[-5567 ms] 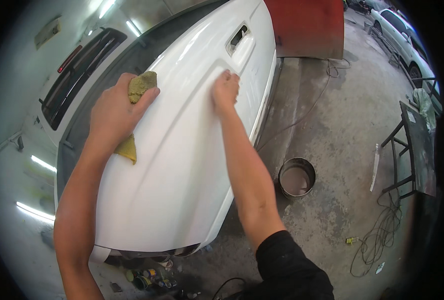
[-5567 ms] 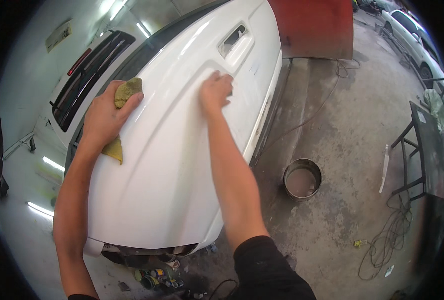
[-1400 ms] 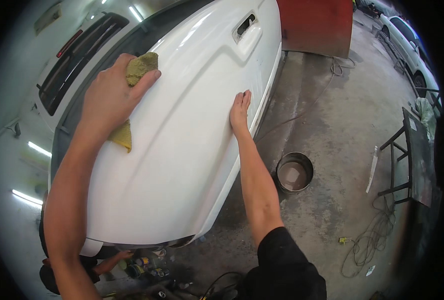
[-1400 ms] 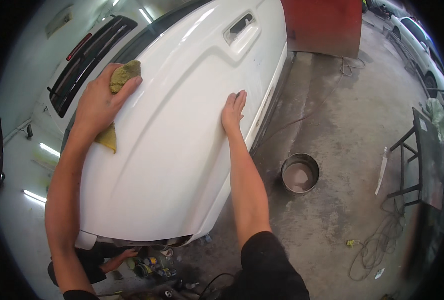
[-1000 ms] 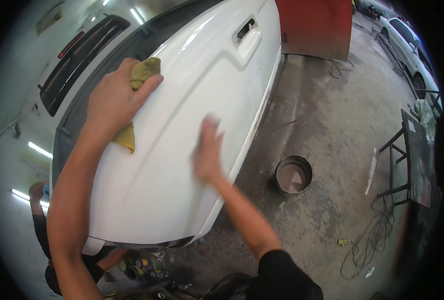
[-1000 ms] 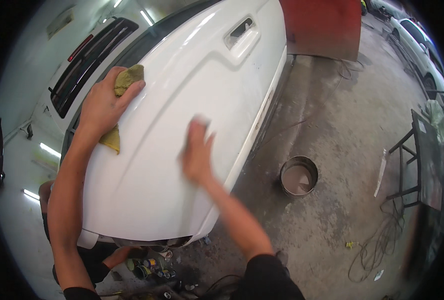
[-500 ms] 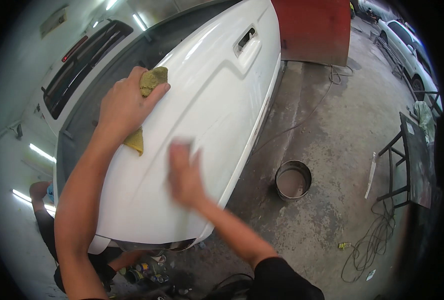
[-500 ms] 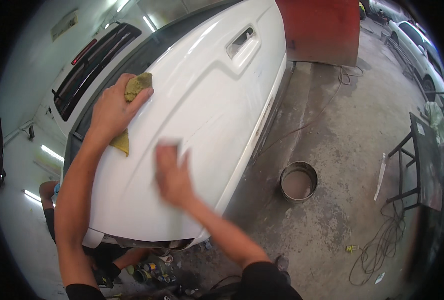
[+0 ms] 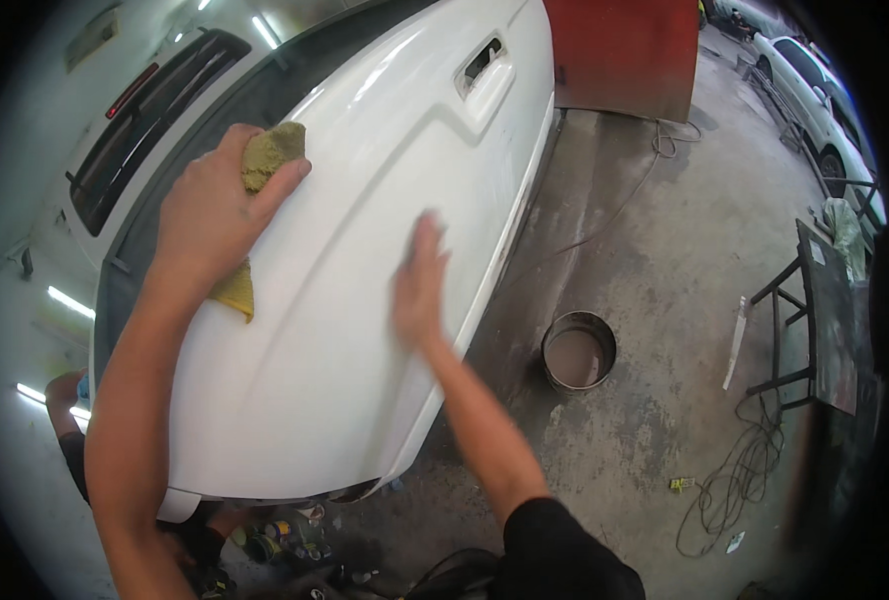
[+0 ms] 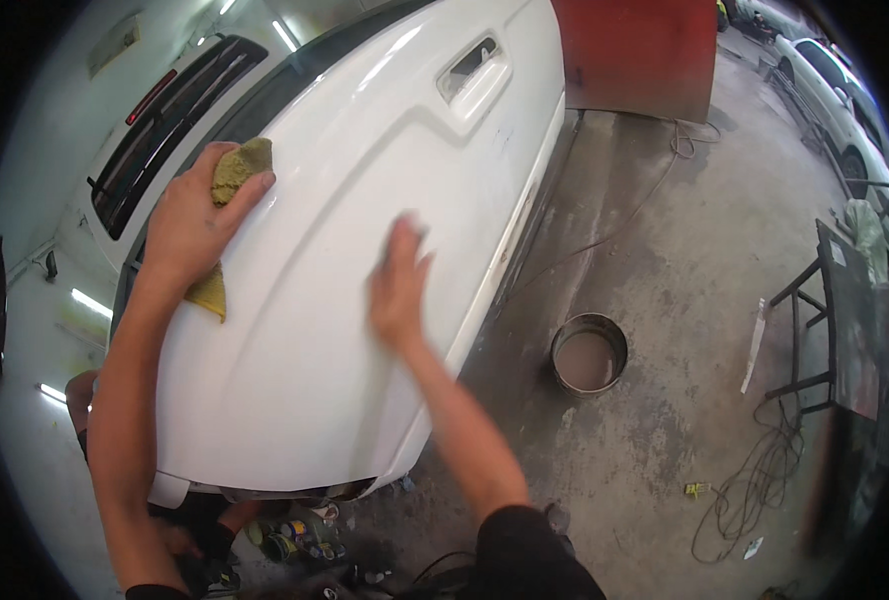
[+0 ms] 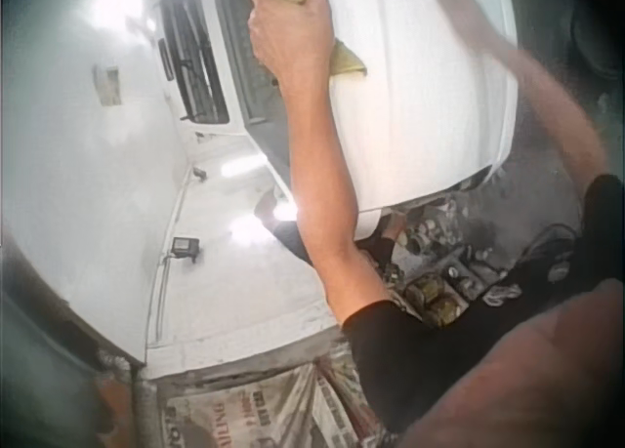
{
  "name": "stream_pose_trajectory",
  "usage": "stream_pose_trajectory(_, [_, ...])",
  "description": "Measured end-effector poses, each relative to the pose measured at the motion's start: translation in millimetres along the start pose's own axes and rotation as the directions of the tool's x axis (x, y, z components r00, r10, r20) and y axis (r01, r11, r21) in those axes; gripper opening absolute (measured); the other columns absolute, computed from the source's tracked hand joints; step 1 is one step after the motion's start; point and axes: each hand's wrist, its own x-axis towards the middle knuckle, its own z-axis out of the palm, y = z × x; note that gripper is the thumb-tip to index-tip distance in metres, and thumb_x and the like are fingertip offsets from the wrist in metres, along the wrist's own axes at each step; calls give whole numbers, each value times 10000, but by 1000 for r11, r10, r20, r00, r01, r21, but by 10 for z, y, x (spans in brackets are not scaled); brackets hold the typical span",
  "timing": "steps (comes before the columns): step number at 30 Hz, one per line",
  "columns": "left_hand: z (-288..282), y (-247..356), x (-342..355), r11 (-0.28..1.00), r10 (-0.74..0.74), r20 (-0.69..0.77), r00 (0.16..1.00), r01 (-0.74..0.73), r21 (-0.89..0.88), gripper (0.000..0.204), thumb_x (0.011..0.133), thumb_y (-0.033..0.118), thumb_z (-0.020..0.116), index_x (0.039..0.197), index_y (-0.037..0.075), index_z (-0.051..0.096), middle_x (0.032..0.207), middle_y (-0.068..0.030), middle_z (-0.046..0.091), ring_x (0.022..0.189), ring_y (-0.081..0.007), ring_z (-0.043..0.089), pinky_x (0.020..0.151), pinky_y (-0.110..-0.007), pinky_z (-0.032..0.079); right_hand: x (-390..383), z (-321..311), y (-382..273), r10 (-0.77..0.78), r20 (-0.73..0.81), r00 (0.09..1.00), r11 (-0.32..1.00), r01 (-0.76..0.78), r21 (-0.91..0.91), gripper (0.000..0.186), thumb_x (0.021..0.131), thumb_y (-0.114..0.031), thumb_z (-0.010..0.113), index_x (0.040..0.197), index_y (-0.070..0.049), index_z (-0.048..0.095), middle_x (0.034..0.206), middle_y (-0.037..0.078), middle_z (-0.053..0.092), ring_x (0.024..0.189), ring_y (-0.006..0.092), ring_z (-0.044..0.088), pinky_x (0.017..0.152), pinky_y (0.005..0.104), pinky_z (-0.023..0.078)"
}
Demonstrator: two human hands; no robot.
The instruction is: Sanding and wiping down the body panel of a white pickup truck in preparation for painting.
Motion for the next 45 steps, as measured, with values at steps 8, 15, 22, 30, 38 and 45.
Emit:
stream_pose_trajectory(8, [19, 31, 44, 996, 69, 2, 998, -68, -57, 532, 859, 435, 667, 1236, 67, 596, 1047, -197, 686, 960, -330, 670, 873, -379, 495, 108, -169, 646, 406, -121, 906, 914, -400, 73, 596, 1024, -281, 342, 1498, 41, 174, 1576, 228, 142, 1466, 373, 117, 1187, 446, 100])
stream_pose_trajectory(15, [113, -274, 115, 948, 314, -134, 940, -319, -16, 599, 835, 430, 688, 1339, 135, 552, 1391, -188, 504, 1273, -331, 491, 1025, -396, 412, -1997, -829, -231, 414, 650, 637, 909, -332, -253, 557, 971, -220, 450, 1479, -68, 280, 1553, 185, 242, 1446, 337, 220, 1141, 552, 196])
stream_pose_trajectory(22, [331, -86, -511, 662, 651, 215, 728, -683, 308, 612, 725, 304, 795, 1276, 141, 583, 1471, -131, 413, 1362, -330, 378, 1108, -523, 308, -3916, -4390, 584, 964, 53, 259, 149, -364, -919, 361, 961, -250, 452, 1239, -62, 586, 1227, 187, 615, 1123, 328, 598, 945, 456, 479])
stream_pose_trajectory(30, [608, -76, -414, 598, 684, 254, 684, -725, 341, 598, 746, 353, 773, 1252, 93, 586, 1440, -144, 441, 1386, -331, 335, 1134, -488, 280, -6273, -6963, -1739, 779, -528, 338, -398, -384, -833, 353, 900, -244, 506, 994, 71, 636, 909, 294, 651, 910, 468, 619, 801, 511, 501])
stream_pose_trajectory(38, [1717, 846, 708, 544, 744, 247, 621, -777, 316, 563, 803, 446, 696, 1231, 93, 599, 1429, -135, 447, 1389, -347, 303, 1147, -508, 229, -6424, -5966, -2067, 732, -599, 325, -397, -512, -762, 388, 914, -270, 495, 994, 85, 630, 887, 293, 651, 888, 459, 626, 793, 503, 500])
stream_pose_trajectory(45, [2385, 1023, 742, 395, 746, 449, 492, -869, 297, 497, 745, 467, 736, 1093, 116, 679, 1375, -106, 498, 1354, -315, 352, 1135, -477, 252, -6881, -5346, -2218, 743, -606, 284, -399, -539, -742, 425, 928, -297, 484, 994, 99, 624, 864, 292, 651, 867, 450, 632, 785, 495, 499])
